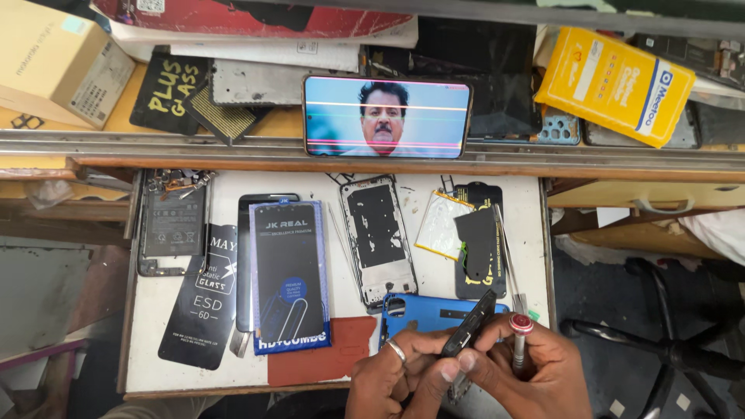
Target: The person uses a screwdriver to remove screws from a disassembled smartphone, then uses tweezers to adjust internal components. The person continues to manipulate the phone's internal parts while a video plays on a nearby phone.
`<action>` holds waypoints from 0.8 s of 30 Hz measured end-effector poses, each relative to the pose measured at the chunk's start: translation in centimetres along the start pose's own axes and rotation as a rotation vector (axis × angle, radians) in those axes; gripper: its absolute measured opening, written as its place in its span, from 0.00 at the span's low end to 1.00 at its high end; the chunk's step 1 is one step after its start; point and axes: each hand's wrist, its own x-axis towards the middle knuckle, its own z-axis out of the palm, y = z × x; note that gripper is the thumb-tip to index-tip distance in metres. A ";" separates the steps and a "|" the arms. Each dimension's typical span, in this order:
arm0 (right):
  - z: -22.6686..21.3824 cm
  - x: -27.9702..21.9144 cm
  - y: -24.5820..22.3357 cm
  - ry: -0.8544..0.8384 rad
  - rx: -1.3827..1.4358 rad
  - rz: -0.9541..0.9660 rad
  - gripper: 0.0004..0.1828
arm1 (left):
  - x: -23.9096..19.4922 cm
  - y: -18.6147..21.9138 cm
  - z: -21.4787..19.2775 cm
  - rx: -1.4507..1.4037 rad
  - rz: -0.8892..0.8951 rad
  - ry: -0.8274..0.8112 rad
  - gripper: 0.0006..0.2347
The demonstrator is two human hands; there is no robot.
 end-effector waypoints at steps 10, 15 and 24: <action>1.2 -1.0 -0.3 0.096 -0.107 -0.035 0.07 | 0.0 1.3 0.2 0.009 -0.132 0.085 0.09; 2.4 -1.8 -0.5 0.172 -0.221 -0.098 0.10 | 0.2 1.3 0.5 -0.019 -0.157 0.162 0.06; -2.8 -4.2 0.7 0.047 0.090 -0.434 0.24 | 0.7 0.6 -1.6 0.029 -0.182 0.221 0.05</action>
